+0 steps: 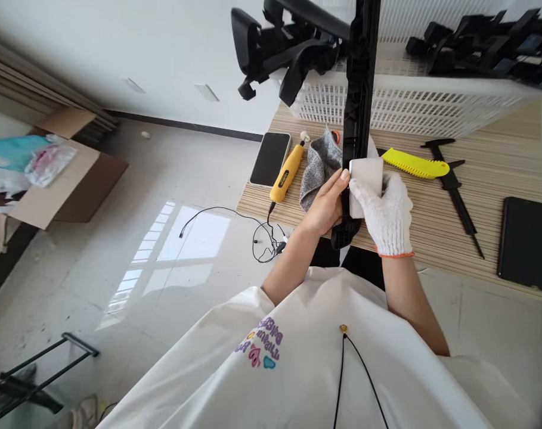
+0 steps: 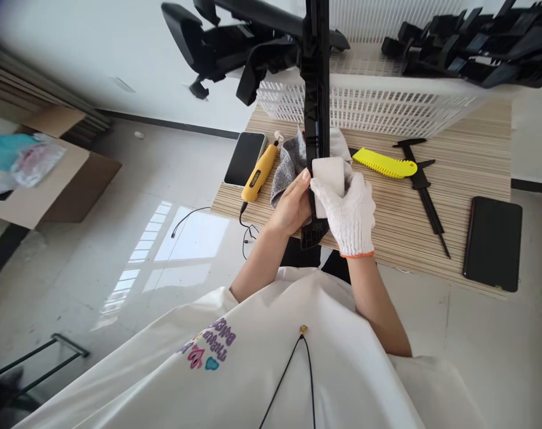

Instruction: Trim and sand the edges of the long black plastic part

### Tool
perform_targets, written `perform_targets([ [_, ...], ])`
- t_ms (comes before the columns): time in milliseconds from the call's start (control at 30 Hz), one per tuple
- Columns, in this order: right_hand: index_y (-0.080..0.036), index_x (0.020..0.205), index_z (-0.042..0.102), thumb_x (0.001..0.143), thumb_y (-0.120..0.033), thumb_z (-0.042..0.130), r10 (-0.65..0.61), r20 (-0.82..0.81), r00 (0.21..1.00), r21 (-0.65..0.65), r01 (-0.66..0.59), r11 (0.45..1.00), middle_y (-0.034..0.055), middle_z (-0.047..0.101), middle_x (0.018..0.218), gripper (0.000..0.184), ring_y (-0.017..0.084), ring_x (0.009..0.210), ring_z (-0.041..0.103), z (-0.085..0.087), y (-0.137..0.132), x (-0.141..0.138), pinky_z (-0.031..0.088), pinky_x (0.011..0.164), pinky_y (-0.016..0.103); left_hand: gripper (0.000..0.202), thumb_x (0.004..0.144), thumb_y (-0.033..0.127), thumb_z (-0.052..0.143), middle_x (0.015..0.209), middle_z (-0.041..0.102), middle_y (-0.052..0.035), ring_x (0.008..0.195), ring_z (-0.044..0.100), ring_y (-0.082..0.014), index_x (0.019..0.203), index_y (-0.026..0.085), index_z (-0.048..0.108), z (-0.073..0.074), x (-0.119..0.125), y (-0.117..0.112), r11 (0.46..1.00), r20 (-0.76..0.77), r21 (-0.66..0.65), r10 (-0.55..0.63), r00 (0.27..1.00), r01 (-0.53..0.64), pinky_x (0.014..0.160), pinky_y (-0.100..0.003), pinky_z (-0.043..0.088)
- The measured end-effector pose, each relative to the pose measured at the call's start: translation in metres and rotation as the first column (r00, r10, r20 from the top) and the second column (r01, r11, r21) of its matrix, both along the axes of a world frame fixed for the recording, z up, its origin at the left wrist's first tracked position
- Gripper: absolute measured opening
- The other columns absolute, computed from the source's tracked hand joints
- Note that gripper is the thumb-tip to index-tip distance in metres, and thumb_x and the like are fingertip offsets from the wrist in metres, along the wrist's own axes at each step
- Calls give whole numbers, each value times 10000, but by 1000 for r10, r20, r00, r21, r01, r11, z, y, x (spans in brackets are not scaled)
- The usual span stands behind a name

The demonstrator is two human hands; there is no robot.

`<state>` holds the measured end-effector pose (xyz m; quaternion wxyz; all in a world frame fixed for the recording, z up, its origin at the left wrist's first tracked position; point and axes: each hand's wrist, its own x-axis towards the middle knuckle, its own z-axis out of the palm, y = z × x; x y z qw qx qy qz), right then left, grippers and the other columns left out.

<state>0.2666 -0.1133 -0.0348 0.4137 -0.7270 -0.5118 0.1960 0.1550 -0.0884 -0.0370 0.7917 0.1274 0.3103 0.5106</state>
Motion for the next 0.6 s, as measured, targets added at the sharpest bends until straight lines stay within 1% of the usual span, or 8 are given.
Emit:
perform_targets([
  [67,-220,1138,636,825,-629,647,-18,-4,1000,144,18,989,133,661,1077,515,326,1047,643,-1,-5,-10,524,853,498,344,1015,197,496,1455,558,13,1470,380,-305,1339,243,604,-2,-1,-1,1000,-28,18,0,1000,1,1169,-526,388],
  [100,-228,1179,616,836,-627,640,-12,-4,1000,176,13,984,141,650,1127,527,325,1080,633,-1,-8,-13,521,868,493,349,1015,202,495,1446,564,16,1469,382,-304,1345,250,599,-3,-2,-1,1000,-41,27,4,999,-3,1167,-525,393],
  [167,-227,1197,606,845,-620,641,9,-16,1000,169,-6,986,145,647,1162,529,318,1101,625,-1,-10,-13,517,889,483,356,1007,206,511,1431,578,16,1471,380,-299,1349,257,596,-4,-3,-2,998,-65,58,10,998,-7,1170,-515,395],
  [233,-214,1123,638,869,-595,624,-9,-53,999,146,17,989,119,677,1092,458,293,1047,643,1,-10,-7,514,898,471,356,989,216,547,1419,591,13,1472,382,-296,1338,260,604,-4,-4,-3,996,-87,91,5,996,3,1174,-501,398],
  [367,-196,927,669,938,-498,559,-162,-129,978,212,187,959,53,694,889,322,221,878,661,10,-7,2,520,868,413,359,972,273,587,1393,611,16,1440,431,-301,1330,275,605,-3,-1,-3,997,-132,79,-8,991,18,1149,-498,433],
  [433,-197,917,663,918,-484,603,-141,-140,980,214,169,962,40,682,862,293,199,826,653,14,-8,-2,526,822,379,362,971,295,590,1380,617,13,1413,465,-298,1332,275,600,-3,3,-3,999,-135,48,7,991,0,1138,-497,445],
  [500,-212,955,650,877,-484,664,-84,-117,990,179,104,978,33,674,886,283,189,811,644,15,-9,-8,527,797,364,360,965,303,600,1359,628,10,1391,490,-292,1324,277,601,-3,6,-1,999,-130,31,14,991,-10,1130,-487,453],
  [600,-240,1097,610,800,-502,740,-37,-105,994,134,51,990,52,669,1026,417,206,889,646,10,-5,-7,533,814,379,333,940,288,635,1301,657,8,1377,501,-291,1272,274,628,-2,6,2,999,-137,37,7,991,-2,1126,-464,455],
])
